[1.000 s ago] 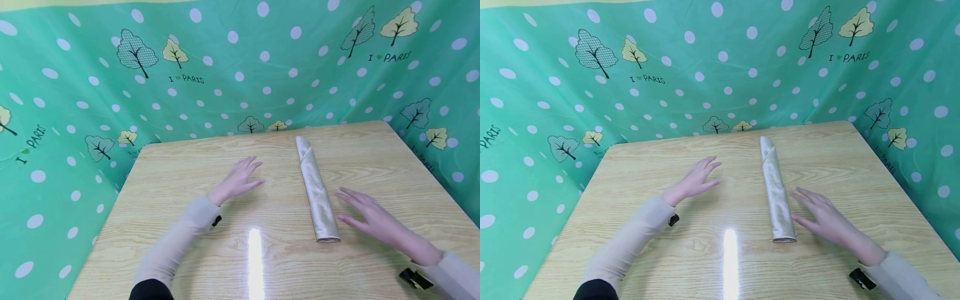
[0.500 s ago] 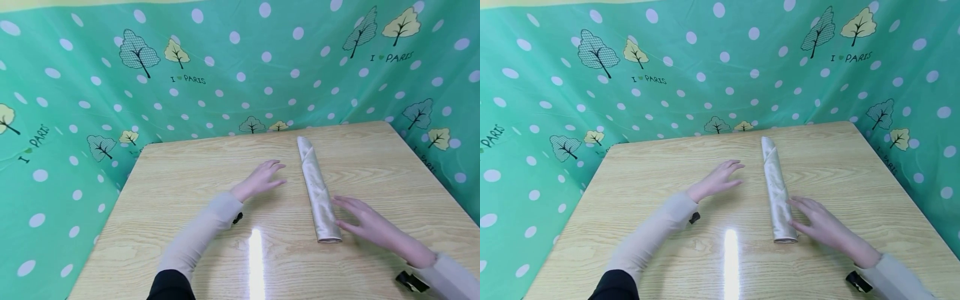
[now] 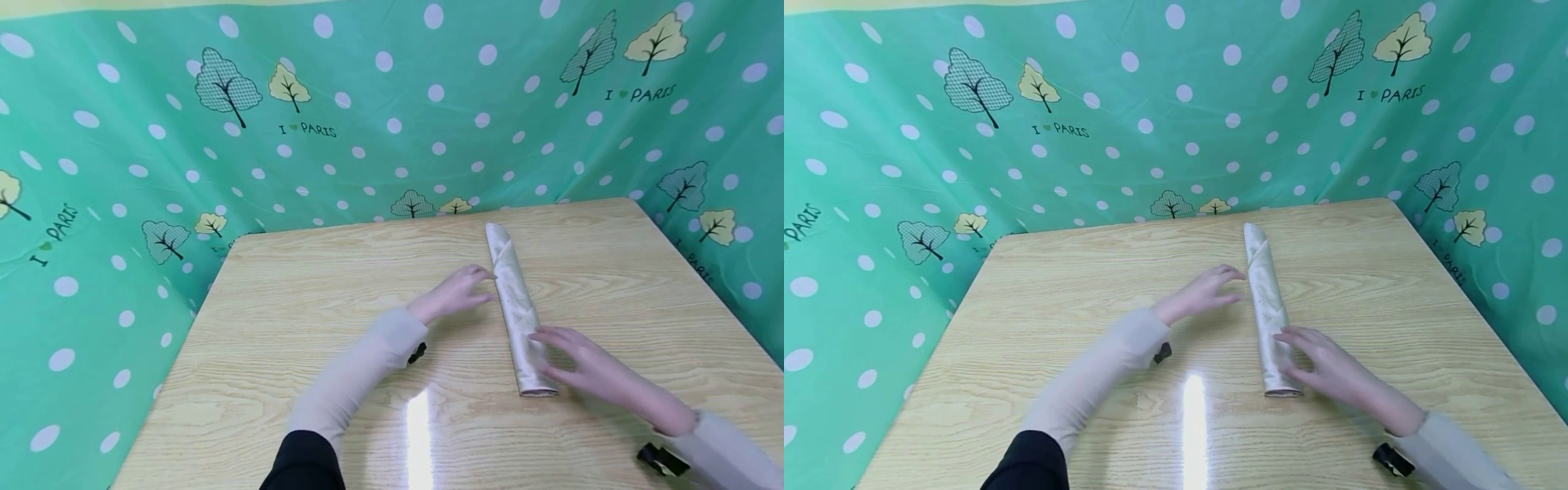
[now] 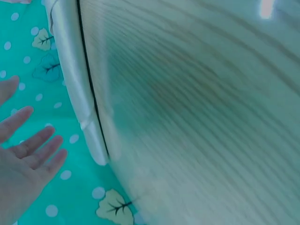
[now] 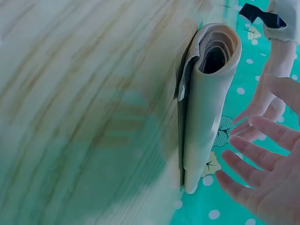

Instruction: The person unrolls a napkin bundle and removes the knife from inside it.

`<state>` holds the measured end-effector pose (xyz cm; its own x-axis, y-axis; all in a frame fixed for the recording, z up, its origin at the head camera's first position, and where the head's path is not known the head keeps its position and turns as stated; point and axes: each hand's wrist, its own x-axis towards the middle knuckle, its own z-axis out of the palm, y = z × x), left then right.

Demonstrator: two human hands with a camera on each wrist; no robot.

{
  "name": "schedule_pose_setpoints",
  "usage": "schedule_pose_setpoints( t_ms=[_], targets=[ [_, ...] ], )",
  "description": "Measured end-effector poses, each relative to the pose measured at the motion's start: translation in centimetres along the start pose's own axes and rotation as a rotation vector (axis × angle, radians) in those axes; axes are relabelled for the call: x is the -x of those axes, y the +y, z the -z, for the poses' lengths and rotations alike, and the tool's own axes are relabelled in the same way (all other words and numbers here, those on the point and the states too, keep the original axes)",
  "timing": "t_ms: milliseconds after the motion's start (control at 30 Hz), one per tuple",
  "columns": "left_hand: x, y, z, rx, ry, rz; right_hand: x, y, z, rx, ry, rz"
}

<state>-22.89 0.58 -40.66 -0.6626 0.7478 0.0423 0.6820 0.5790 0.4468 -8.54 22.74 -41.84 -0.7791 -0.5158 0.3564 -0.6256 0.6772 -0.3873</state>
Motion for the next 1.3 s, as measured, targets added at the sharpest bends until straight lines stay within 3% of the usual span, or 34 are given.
schedule_pose_setpoints(
  t_ms=[200, 500, 867, 1300],
  targets=[
    [-1.2, 0.4, -0.9, 0.036, -0.038, 0.029, -0.2, 0.0, -0.2, -0.012, -0.031, 0.004],
    [-2.7, 1.0, -2.2, 0.040, -0.104, -0.020, -0.4, -0.1, -0.7, -0.021, -0.048, 0.009],
    [-4.0, 1.0, -2.9, 0.042, -0.212, -0.024, -0.6, -0.2, -1.0, -0.051, -0.197, -0.057],
    [-4.2, 0.2, -3.6, 0.035, -0.275, 0.003, -0.6, 0.1, -1.4, -0.054, -0.202, -0.047]
  ],
)
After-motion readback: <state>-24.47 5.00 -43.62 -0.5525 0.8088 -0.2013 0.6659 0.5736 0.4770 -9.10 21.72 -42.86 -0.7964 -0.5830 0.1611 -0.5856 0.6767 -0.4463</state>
